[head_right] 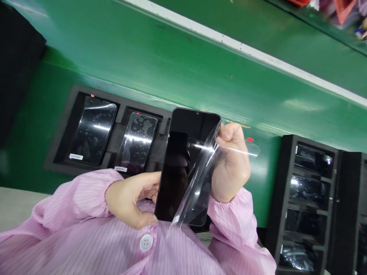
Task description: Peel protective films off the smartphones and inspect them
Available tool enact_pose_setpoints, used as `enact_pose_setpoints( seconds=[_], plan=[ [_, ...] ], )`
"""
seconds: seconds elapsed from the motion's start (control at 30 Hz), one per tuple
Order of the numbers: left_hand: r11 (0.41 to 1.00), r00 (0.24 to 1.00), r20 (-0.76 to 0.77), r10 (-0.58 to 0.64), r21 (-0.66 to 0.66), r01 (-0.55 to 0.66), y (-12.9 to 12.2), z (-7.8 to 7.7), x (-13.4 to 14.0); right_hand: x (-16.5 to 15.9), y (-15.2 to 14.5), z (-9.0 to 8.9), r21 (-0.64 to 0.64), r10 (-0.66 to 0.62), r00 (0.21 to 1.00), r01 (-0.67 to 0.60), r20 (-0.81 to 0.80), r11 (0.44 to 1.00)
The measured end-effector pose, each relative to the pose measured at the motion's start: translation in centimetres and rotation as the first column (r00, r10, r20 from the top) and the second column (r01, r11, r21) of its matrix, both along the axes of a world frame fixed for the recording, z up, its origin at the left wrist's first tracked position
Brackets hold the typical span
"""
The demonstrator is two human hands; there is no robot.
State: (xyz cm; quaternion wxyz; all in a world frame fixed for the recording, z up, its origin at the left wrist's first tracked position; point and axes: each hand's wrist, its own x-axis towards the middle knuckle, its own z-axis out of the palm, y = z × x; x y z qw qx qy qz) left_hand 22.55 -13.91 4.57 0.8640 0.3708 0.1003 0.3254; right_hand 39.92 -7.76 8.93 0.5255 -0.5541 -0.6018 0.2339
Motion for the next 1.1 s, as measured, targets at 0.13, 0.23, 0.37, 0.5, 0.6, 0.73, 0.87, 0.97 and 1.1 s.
enact_pose_setpoints(
  seconds=[0.13, 0.23, 0.37, 0.5, 0.6, 0.73, 0.87, 0.97, 1.1],
  plan=[
    [1.0, 1.0, -0.029, 0.006, 0.018, -0.006, 0.0, -0.2, -0.1, 0.4, 0.0, 0.0, -0.032, -0.015, 0.998, 0.013, -0.06, 0.999],
    [1.0, 0.998, -0.056, 0.012, 0.028, -0.011, -0.1, -0.2, 0.0, 0.2, 0.2, 0.1, -0.095, -0.031, 0.949, 0.001, -0.314, 0.996],
    [0.999, 0.997, -0.078, 0.021, 0.03, -0.019, -0.2, -0.2, 0.0, -0.4, 0.5, 0.5, -0.139, 0.019, 0.849, -0.108, -0.529, 0.984],
    [0.999, 0.996, -0.083, 0.034, 0.046, -0.03, -0.3, -0.2, 0.1, -0.7, 0.5, 0.9, -0.179, 0.015, 0.815, -0.145, -0.58, 0.973],
    [0.999, 0.996, -0.085, 0.029, 0.046, -0.025, -0.3, -0.1, 0.1, -0.7, 0.4, 1.0, -0.196, 0.022, 0.807, -0.17, -0.59, 0.966],
    [0.999, 0.997, -0.073, 0.022, 0.045, -0.019, -0.2, 0.0, 0.1, -0.5, 0.4, 0.8, -0.162, 0.039, 0.855, -0.143, -0.518, 0.976],
    [0.998, 0.998, -0.059, 0.035, 0.059, -0.031, -0.2, 0.1, 0.1, -0.3, 0.4, 0.1, -0.075, 0.004, 0.931, -0.033, -0.364, 0.997],
    [0.997, 0.997, -0.066, 0.041, 0.062, -0.037, -0.2, 0.2, 0.2, -0.1, 0.3, -0.2, -0.07, -0.003, 0.942, -0.022, -0.335, 0.997],
    [0.998, 0.994, -0.103, 0.043, 0.057, -0.037, -0.2, 0.5, 0.1, 0.0, 0.7, -0.2, -0.08, 0.044, 0.942, -0.075, -0.332, 0.994]
  ],
)
